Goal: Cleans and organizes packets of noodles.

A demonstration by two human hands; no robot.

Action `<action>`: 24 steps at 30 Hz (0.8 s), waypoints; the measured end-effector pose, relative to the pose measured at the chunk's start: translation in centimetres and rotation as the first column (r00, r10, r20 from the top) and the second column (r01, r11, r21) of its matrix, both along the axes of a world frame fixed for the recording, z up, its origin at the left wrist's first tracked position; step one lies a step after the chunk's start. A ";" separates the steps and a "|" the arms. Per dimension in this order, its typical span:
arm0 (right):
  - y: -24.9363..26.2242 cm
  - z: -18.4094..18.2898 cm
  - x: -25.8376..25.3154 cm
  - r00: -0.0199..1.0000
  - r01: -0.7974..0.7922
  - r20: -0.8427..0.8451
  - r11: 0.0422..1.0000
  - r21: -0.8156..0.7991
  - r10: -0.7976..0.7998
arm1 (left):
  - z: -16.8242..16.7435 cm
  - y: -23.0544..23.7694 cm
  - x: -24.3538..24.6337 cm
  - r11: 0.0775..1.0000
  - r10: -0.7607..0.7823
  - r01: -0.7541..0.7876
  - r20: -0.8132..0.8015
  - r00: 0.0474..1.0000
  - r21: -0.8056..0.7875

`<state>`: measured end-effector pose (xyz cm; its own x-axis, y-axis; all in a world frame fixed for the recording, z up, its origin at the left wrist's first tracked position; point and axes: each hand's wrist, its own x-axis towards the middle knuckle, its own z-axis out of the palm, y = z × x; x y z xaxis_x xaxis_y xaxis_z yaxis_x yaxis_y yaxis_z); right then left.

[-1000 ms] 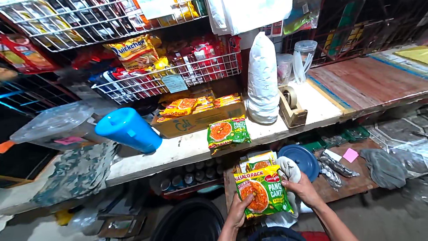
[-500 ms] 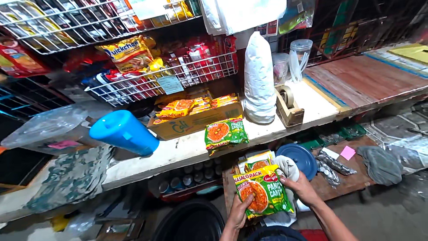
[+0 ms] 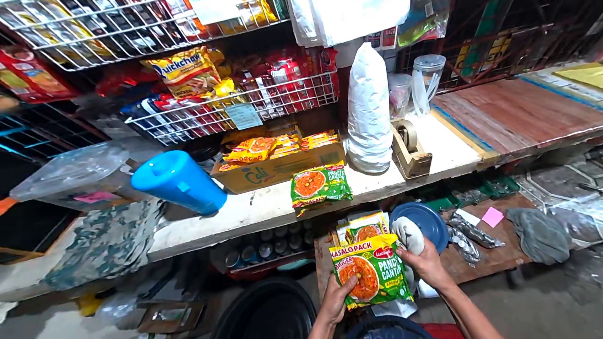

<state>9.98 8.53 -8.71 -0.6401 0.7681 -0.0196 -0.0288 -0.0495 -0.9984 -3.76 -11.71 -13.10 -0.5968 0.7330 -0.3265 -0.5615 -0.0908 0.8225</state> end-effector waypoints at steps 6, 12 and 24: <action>2.2 0.0 0.7 0.987 0.151 0.054 0.988 0.018 -0.152 | 0.4 0.1 0.2 0.999 0.028 -0.030 -0.044 0.999 -0.031; 1.9 1.0 1.1 0.998 -0.027 0.058 1.000 -0.002 0.027 | 0.8 0.4 0.5 0.999 0.009 -0.010 -0.044 0.999 -0.031; -0.3 1.0 -0.6 0.975 0.030 -0.169 0.840 -0.542 -0.144 | 1.4 0.7 1.4 0.999 -0.005 0.007 0.059 0.998 -0.046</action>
